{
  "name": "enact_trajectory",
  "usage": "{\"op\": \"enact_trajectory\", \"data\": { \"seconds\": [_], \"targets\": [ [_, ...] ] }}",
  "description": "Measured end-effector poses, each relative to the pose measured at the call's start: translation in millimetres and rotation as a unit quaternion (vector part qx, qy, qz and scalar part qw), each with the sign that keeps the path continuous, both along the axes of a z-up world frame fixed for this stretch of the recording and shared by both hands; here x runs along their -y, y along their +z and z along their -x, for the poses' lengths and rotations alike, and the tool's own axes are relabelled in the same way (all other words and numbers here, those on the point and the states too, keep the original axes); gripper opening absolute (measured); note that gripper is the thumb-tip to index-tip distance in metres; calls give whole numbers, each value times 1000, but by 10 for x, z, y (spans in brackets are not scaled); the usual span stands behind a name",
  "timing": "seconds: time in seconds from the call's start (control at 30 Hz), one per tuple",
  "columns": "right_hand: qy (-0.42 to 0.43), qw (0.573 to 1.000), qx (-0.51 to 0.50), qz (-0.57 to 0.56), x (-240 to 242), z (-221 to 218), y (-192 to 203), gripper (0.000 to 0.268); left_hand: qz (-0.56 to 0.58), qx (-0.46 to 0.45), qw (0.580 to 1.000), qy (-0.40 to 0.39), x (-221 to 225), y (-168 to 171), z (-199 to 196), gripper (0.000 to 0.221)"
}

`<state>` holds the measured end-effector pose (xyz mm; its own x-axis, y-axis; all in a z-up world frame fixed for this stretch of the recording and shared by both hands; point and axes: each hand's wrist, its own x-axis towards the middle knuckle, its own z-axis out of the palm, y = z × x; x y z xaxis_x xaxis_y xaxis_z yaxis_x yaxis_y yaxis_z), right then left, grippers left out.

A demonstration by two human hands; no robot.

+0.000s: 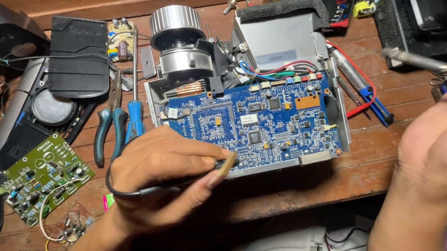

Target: Using a multimeter to diagnose a circuit board and then using a soldering iron to repair components.

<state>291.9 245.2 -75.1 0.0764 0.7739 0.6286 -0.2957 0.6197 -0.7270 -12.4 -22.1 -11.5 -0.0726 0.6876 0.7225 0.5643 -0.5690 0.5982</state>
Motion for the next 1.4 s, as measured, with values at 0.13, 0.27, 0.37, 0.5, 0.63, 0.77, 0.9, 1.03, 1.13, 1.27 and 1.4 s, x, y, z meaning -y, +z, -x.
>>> {"op": "enact_trajectory", "data": {
  "seconds": [0.13,0.27,0.37,0.5,0.63,0.77,0.9,1.03,1.13,1.27,1.4],
  "targets": [
    [-180,962,-121,168,100,292,256,37,-21,15,998,56,-2,-121,31,13],
    [-181,950,-97,235,221,479,447,47,-26,15,998,57,-30,-167,36,11],
    [-91,910,-155,373,251,559,502,71,-41,4,998,48,-47,-191,60,13],
    [-28,876,-179,447,201,570,405,68,-63,33,997,30,-52,-243,103,13],
    [15,846,-214,488,145,541,268,54,-68,46,996,34,-51,-290,123,14],
    [55,827,-233,509,102,578,197,53,-74,41,996,41,-44,-281,137,13],
    [67,804,-286,517,45,615,152,49,-75,42,995,40,-32,-258,156,11],
    [68,794,-306,521,10,609,150,51,-82,48,995,36,-34,-261,168,10],
    [59,790,-298,533,-20,557,119,48,-75,52,995,44,-23,-213,147,9],
    [29,796,-272,540,47,542,152,49,-87,48,994,39,-51,-207,165,8],
    [4,803,-234,549,42,504,107,52,-90,51,994,34,-60,-216,169,8]
  ]
}}
